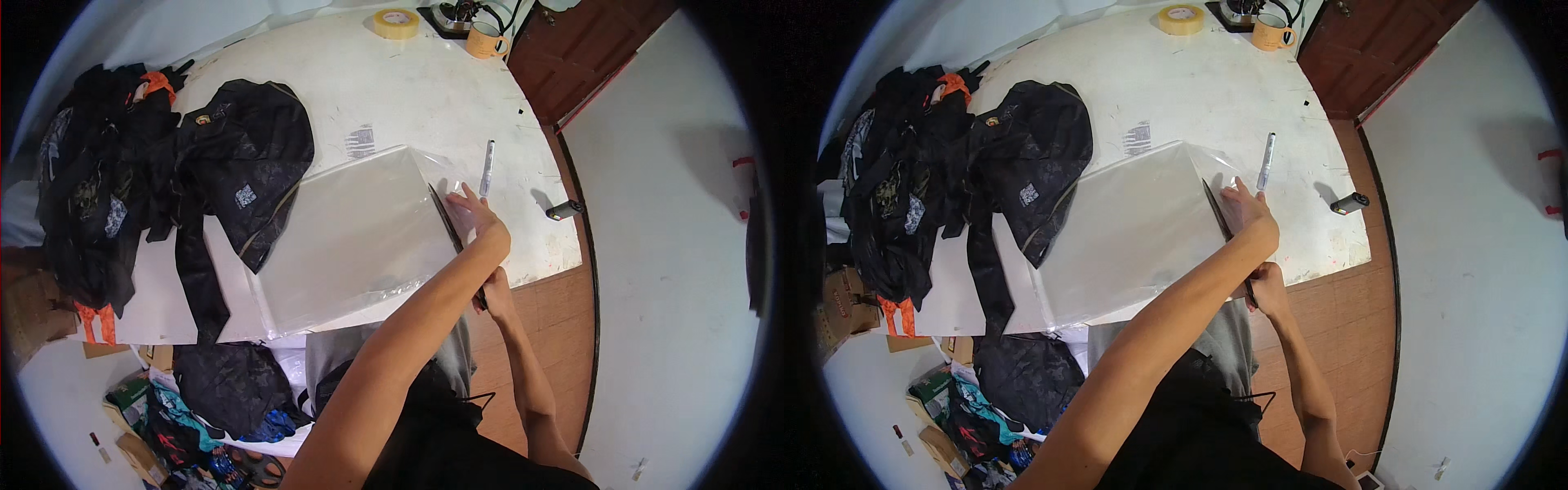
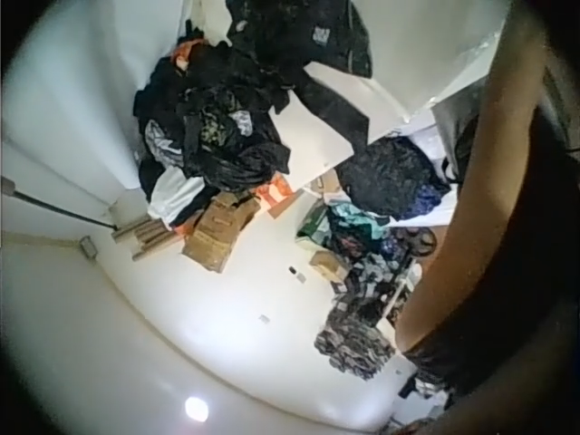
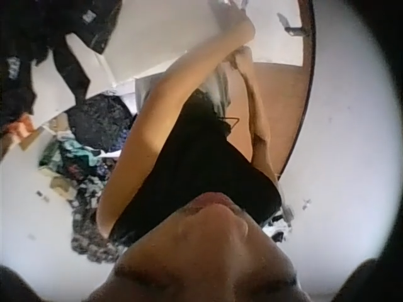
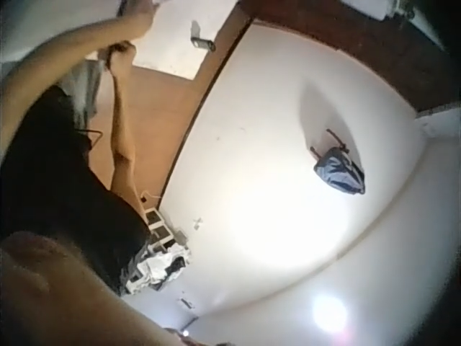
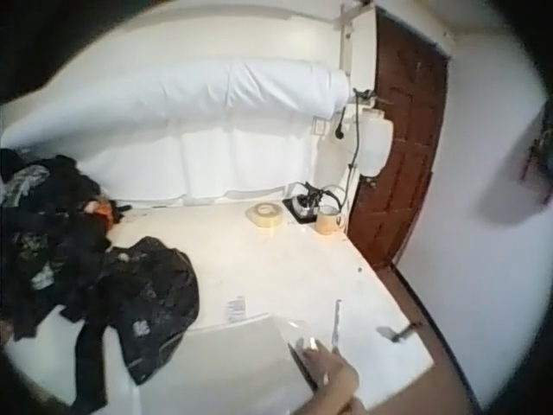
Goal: The recorder uses scissors to cut off a label or tag from a black jacket placed on a table.
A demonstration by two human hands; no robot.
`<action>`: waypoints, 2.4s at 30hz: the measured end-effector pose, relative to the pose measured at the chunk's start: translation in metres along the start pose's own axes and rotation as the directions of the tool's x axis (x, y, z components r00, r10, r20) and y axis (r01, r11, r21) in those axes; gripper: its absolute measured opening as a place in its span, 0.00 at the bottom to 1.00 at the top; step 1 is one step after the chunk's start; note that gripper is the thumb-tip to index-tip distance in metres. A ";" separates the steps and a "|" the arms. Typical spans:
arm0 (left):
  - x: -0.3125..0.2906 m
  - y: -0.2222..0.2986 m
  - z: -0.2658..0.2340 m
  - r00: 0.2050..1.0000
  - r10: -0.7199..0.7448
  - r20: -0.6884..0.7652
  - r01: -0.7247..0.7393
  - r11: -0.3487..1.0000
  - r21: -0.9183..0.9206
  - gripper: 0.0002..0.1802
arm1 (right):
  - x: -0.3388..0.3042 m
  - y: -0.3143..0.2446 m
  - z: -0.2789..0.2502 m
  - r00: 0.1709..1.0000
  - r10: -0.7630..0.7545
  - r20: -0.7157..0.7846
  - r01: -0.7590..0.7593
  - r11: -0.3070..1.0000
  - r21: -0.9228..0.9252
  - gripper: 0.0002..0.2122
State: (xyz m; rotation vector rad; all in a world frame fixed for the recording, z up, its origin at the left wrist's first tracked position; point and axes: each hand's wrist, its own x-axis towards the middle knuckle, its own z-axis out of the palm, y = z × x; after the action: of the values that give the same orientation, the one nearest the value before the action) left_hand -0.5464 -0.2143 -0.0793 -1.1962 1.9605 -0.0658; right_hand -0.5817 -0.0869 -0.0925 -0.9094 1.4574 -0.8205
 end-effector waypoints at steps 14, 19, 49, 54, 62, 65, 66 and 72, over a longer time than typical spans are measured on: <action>-0.011 -0.132 0.172 0.516 -0.491 -0.702 -0.366 0.614 -0.699 0.34 | 0.011 -0.022 0.004 0.998 0.049 0.045 -0.042 0.988 -0.147 0.21; -0.015 -0.124 0.168 0.672 -0.333 -0.662 -0.304 0.691 -0.656 0.35 | 0.010 -0.036 0.003 0.995 0.091 0.050 -0.081 0.981 -0.177 0.21; 0.109 -0.216 0.052 0.829 0.230 -0.509 -0.556 0.438 -0.706 0.15 | 0.033 -0.046 0.006 0.995 0.065 0.072 -0.047 0.970 -0.237 0.23; 0.121 -0.225 0.050 0.866 0.353 -0.354 -0.456 0.266 -0.849 0.13 | 0.043 -0.051 0.011 0.994 0.072 0.077 -0.049 0.961 -0.271 0.23; 0.132 -0.238 0.052 0.856 0.363 -0.368 -0.467 0.236 -0.852 0.12 | 0.055 -0.045 0.013 0.996 0.059 0.074 -0.042 0.977 -0.208 0.24; 0.133 -0.237 0.051 0.850 0.368 -0.376 -0.481 0.255 -0.839 0.11 | 0.056 -0.045 0.014 0.996 0.052 0.070 -0.037 0.978 -0.203 0.24; 0.132 -0.236 0.049 0.846 0.372 -0.382 -0.490 0.259 -0.833 0.11 | 0.057 -0.048 0.013 0.996 0.053 0.067 -0.036 0.973 -0.227 0.24; 0.131 -0.238 0.047 0.858 0.404 -0.317 -0.426 0.215 -0.879 0.09 | 0.069 -0.062 0.022 0.996 0.077 0.048 -0.060 0.957 -0.284 0.26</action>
State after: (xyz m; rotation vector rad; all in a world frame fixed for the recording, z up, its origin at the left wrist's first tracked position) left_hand -0.3728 -0.4281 -0.0886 -1.2037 2.2911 1.6008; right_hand -0.5563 -0.1759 -0.0697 -1.0805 1.5701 -0.5365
